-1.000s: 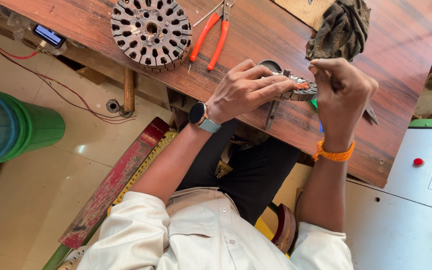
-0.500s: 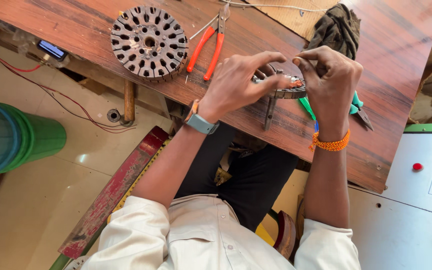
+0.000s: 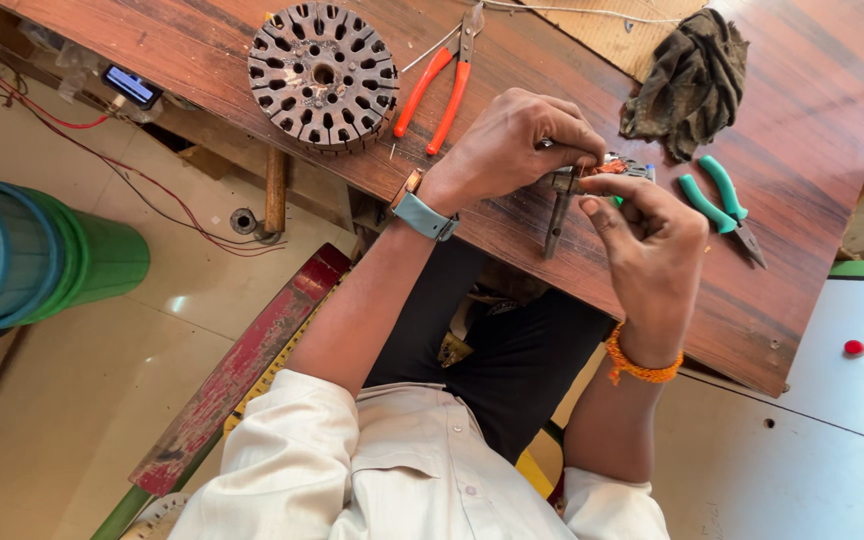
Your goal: The person manipulates a small circular electrical component with copper windings, using both hands to adjust and insert small parts into its slots. The person repeatedly repositions the component and uses fingers to press or align internal elements.
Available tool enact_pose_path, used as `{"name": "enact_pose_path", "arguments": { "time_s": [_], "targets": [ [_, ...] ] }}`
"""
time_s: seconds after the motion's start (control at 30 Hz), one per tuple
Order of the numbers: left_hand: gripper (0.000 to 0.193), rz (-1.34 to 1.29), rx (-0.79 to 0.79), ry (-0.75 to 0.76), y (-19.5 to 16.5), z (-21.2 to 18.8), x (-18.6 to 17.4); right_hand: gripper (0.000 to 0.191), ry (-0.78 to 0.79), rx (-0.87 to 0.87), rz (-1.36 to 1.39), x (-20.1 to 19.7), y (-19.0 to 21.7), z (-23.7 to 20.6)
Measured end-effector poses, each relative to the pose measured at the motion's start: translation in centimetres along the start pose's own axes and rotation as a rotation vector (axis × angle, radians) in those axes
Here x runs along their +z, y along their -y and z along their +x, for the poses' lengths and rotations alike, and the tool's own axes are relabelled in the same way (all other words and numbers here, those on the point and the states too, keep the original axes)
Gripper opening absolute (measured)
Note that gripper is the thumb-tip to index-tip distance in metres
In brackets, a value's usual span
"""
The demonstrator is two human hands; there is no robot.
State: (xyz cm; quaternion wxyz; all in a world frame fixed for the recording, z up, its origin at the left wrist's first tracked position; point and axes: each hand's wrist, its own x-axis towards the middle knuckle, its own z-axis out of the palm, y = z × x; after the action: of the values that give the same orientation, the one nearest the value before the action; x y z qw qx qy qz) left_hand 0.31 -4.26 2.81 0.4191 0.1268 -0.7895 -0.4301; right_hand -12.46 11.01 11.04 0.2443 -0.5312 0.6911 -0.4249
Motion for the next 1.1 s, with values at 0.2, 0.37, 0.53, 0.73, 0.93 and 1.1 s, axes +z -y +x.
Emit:
{"name": "enact_pose_path", "arguments": {
  "time_s": [0.2,0.37,0.53,0.73,0.93,1.1],
  "targets": [
    [0.015,0.127,0.145,-0.028,0.5,-0.3,-0.3,0.008,-0.198,-0.139,-0.257,2.2,-0.2,-1.6],
    [0.015,0.262,0.135,-0.043,0.5,-1.2,-0.8,0.009,-0.220,-0.275,-0.185,3.4,-1.7,-2.3],
    [0.015,0.284,0.114,-0.021,1.2,-1.3,-0.8,0.011,-0.244,-0.308,-0.241,4.1,-3.7,-2.2],
    [0.012,0.434,-0.035,0.045,1.6,-1.1,-2.0,0.010,-0.208,-0.385,-0.371,5.4,-6.2,-2.1],
    [0.058,0.504,0.255,-0.276,-2.3,-3.5,-0.1,0.012,-0.199,-0.339,-0.331,4.2,-7.4,-3.6],
    [0.058,0.463,0.106,-0.205,-2.2,-3.7,2.5,0.010,-0.214,-0.261,-0.317,0.9,-6.4,-4.5]
  ]
}}
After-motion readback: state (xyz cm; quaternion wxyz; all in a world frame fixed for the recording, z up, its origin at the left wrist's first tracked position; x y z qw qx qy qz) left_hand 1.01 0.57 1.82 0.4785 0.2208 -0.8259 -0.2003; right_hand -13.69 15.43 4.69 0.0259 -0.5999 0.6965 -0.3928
